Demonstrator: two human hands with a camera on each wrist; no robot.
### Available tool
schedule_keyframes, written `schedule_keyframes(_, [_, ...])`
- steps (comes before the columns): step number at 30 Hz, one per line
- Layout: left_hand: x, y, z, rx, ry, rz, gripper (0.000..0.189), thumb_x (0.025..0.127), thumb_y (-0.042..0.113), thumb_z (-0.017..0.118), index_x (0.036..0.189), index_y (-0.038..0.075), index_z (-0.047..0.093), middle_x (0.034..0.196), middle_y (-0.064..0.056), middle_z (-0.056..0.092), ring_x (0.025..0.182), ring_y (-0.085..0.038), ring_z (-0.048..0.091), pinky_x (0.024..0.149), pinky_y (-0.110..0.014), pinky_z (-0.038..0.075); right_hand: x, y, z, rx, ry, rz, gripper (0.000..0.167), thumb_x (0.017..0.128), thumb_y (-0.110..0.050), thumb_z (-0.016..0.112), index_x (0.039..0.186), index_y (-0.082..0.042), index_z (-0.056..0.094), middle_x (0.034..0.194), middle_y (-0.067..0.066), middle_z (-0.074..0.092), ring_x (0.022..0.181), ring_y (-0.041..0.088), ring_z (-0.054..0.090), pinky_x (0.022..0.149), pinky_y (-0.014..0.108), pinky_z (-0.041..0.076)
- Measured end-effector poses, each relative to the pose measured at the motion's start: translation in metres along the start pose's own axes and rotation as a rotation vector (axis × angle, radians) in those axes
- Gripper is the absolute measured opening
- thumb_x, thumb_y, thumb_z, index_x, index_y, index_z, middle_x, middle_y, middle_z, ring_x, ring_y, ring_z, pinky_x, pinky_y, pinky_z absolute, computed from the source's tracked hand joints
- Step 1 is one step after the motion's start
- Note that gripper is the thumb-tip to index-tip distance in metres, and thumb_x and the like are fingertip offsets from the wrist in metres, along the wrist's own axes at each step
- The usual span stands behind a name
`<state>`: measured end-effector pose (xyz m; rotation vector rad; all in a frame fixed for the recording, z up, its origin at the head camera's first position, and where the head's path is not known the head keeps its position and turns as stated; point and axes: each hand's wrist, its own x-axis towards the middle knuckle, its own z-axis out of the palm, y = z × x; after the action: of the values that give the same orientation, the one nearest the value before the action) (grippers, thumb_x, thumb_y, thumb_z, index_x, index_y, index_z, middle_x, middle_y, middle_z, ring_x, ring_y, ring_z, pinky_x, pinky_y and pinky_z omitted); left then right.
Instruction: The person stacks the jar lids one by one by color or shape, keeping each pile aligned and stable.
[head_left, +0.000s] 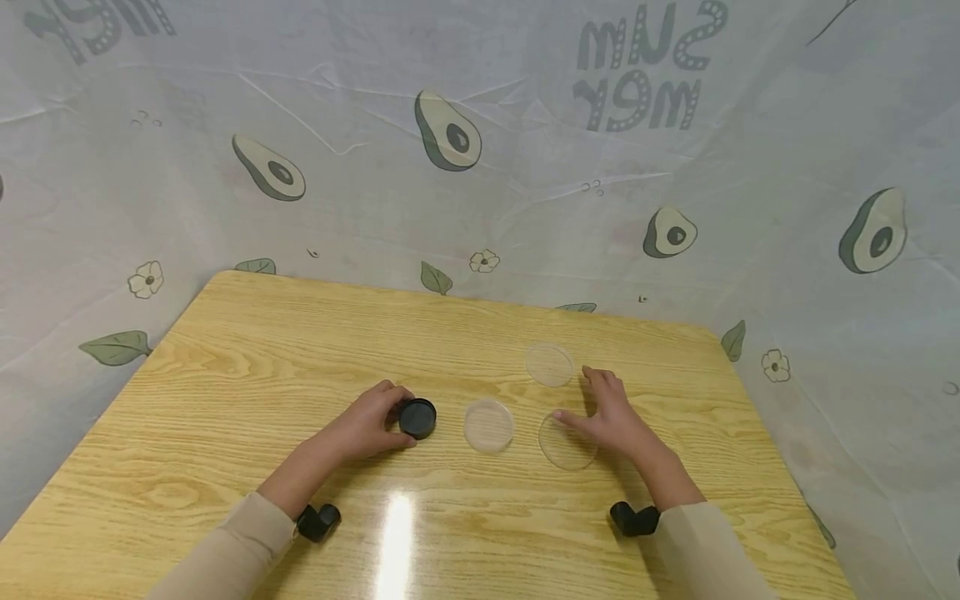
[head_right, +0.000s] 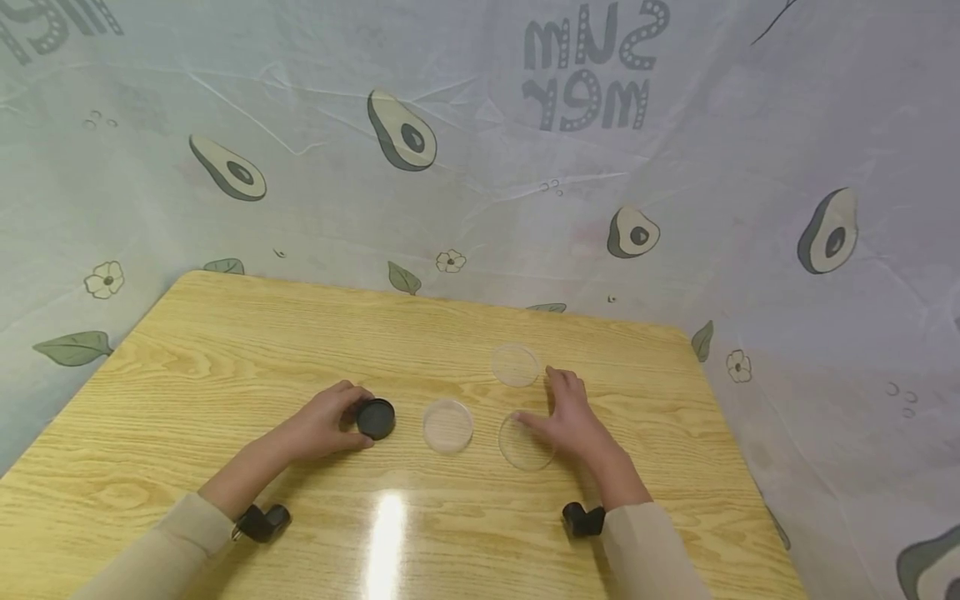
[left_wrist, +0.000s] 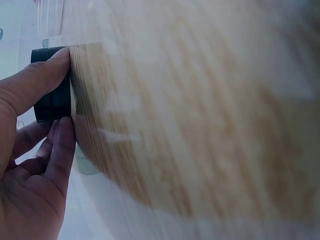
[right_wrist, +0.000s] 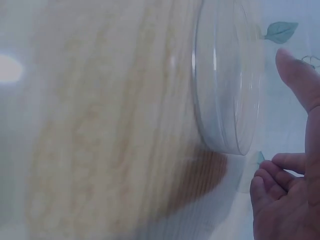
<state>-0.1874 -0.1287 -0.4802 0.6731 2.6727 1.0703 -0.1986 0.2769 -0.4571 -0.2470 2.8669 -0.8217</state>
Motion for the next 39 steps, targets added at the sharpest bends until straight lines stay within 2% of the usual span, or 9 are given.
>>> schedule_keyframes(15, [-0.001,0.001,-0.002,0.001,0.005,0.007,0.052,0.083,0.019,0.09,0.125,0.001,0.066,0.109,-0.01,0.061,0.093,-0.014,0.057,0.084,-0.032,0.051,0.033,0.001,-0.001,-0.001,-0.012,0.02,0.099,0.096,-0.045,0.074,0.161,0.009,0.022,0.161,0.035,0.028,0.15,0.055,0.028,0.118,0.071,0.033])
schedule_keyframes(24, [-0.001,0.002,-0.002,0.0,-0.008,-0.004,0.053,0.084,0.02,0.09,0.128,0.001,0.065,0.109,-0.009,0.06,0.095,-0.015,0.058,0.086,-0.034,0.051,0.049,-0.003,0.005,0.029,-0.055,0.049,0.103,0.097,-0.049,0.072,0.163,0.007,0.017,0.162,0.034,0.025,0.15,0.052,0.028,0.118,0.07,0.034])
schedule_keyframes(32, [0.0,-0.001,-0.001,-0.006,-0.011,-0.007,0.054,0.085,0.021,0.089,0.129,0.002,0.065,0.108,-0.009,0.06,0.095,-0.016,0.057,0.086,-0.036,0.051,0.059,-0.01,0.008,0.026,-0.053,0.075,0.106,0.096,-0.051,0.071,0.163,0.009,0.015,0.164,0.034,0.02,0.153,0.051,0.022,0.119,0.069,0.032])
schedule_keyframes(39, [0.001,-0.004,0.0,0.0,-0.011,-0.014,0.054,0.085,0.021,0.089,0.129,0.002,0.064,0.108,-0.008,0.059,0.093,-0.014,0.054,0.084,-0.033,0.05,0.066,-0.018,0.008,0.017,-0.067,0.096,0.105,0.097,-0.049,0.071,0.163,0.01,0.014,0.167,0.036,0.014,0.157,0.053,0.013,0.123,0.069,0.027])
